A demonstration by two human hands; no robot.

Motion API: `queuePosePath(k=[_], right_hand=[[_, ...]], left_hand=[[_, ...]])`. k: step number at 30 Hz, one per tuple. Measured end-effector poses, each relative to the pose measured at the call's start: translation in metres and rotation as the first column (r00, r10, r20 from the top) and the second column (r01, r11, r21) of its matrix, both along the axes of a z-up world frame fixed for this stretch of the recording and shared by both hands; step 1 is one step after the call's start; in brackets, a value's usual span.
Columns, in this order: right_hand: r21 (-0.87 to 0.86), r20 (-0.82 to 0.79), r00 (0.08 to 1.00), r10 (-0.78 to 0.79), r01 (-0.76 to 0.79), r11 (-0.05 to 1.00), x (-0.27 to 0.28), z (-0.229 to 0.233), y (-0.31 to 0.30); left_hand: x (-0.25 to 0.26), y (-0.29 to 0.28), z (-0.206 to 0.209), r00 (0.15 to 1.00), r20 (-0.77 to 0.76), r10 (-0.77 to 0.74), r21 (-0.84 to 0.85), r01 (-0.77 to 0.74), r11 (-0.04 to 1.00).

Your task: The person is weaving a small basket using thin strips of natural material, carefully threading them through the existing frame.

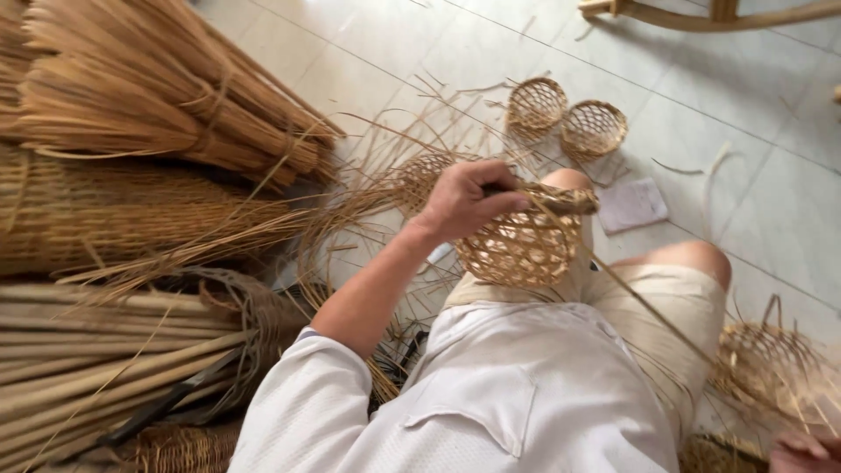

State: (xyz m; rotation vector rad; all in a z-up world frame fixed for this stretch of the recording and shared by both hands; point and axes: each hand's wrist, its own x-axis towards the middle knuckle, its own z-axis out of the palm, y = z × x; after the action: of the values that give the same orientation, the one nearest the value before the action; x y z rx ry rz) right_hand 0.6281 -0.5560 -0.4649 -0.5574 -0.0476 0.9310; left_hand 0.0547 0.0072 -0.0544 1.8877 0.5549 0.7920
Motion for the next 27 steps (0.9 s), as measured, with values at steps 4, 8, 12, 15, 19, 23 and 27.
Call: queuePosePath(k=[4,8,12,15,19,23,27], right_hand=[[-0.366,0.195,0.979,-0.06,0.129,0.921,-0.05,0.103,-0.004],[-0.507,0.437,0.871,0.222,0.035,0.861,-0.155,0.229,0.061],[-0.499,0.488,0.586,0.647,-0.42,0.758,-0.182,0.305,0.115],[-0.668,0.417,0.374,0.828,-0.492,0.558,-0.216,0.341,0.124],[-0.826,0.171,0.455,0.874,-0.417,0.379,-0.243,0.357,0.121],[-0.969,0.074,0.394,0.916,-0.19,0.16,-0.27,0.355,0.13],[-0.999,-0.015,0.252,0.968,0.044,-0.027,-0.291,0.391,0.163]], left_hand=[[-0.001,-0.001,0.001,1.0,-0.003,0.007,-0.089,-0.007,0.996],[-0.002,-0.01,0.012,0.999,0.027,-0.032,0.08,0.03,0.996],[0.004,-0.017,0.023,1.0,-0.014,0.026,0.204,-0.022,0.979],[0.004,-0.014,0.02,0.999,-0.008,0.034,0.208,-0.031,0.978],[-0.001,-0.015,0.022,0.996,-0.051,0.077,0.111,-0.071,0.991],[0.0,-0.012,0.018,0.999,-0.005,0.043,0.145,-0.042,0.989],[-0.006,-0.015,0.021,1.0,0.009,0.009,0.144,-0.01,0.99]])
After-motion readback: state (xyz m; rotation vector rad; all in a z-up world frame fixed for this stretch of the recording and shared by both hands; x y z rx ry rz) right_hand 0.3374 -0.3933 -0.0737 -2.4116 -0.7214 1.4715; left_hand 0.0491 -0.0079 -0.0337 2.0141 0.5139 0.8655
